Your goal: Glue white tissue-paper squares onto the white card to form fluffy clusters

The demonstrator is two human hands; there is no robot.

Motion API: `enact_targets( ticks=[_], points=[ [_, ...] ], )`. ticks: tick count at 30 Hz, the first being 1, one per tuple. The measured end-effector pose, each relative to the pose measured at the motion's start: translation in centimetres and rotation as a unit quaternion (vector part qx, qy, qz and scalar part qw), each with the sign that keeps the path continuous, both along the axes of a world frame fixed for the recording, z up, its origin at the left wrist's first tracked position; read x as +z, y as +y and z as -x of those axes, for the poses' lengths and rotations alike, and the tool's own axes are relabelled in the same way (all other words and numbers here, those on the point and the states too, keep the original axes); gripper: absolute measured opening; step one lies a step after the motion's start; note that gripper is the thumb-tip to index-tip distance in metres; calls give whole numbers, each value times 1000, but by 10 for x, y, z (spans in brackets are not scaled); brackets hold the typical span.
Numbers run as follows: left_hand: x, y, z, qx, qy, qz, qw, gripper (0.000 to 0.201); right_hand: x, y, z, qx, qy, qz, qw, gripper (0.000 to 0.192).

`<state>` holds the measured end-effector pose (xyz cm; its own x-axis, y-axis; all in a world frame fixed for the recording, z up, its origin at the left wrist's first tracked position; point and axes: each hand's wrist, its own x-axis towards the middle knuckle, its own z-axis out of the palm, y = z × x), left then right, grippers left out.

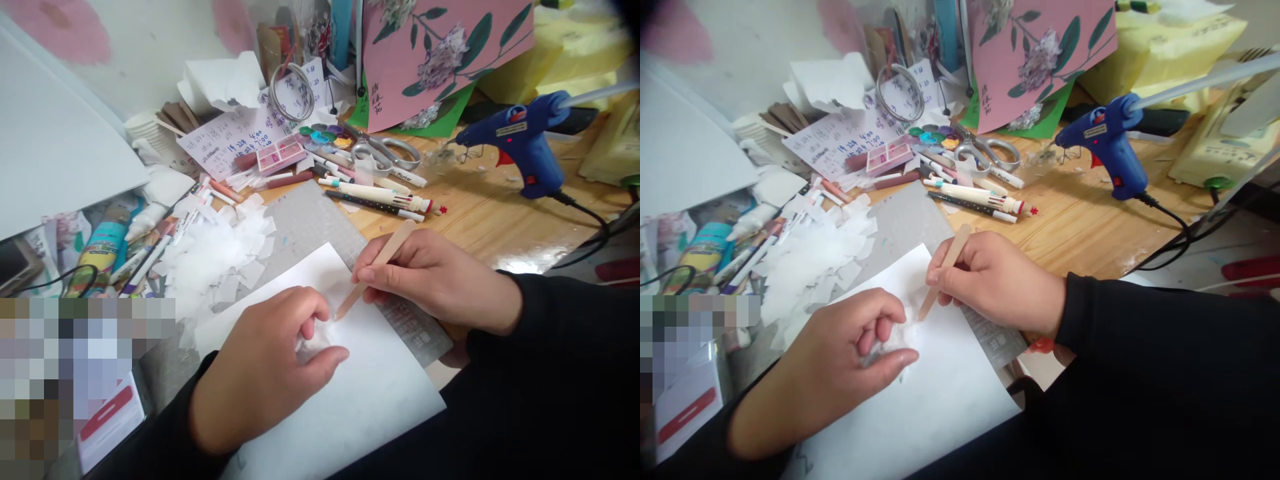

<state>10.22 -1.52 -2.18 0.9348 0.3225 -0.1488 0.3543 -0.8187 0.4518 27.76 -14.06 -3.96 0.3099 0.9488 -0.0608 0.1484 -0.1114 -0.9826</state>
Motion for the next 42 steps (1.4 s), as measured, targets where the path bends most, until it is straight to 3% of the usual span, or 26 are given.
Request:
enact_targets(
  ticks=[2, 6, 10, 23, 32, 36, 42],
  points=[
    [0, 0, 1, -19, 1, -31, 999, 19, 0, 1, 0, -2, 3, -1, 1000, 31],
    [-3, 0, 1, -34, 22, -51, 998, 2, 1, 1, 0, 5, 13, -5, 1000, 31],
    [-5, 2, 2, -30, 27, -36, 999, 12, 2, 2, 0, 10, 23, -5, 1000, 28],
    [-7, 6, 0, -20, 15, -14, 1000, 9, 1, 5, 1, 23, 8, 17, 1000, 26],
    [3, 6, -1, 4, 27, 40, 999, 10, -1, 5, -8, -25, 203, 17, 979, 13],
    [5, 10, -2, 13, 12, 74, 997, 11, -2, 2, -8, -12, 239, 2, 971, 12],
    [5, 15, -2, 53, -23, 49, 997, 9, 2, 3, -7, 40, 122, -16, 992, 17]
  ],
)
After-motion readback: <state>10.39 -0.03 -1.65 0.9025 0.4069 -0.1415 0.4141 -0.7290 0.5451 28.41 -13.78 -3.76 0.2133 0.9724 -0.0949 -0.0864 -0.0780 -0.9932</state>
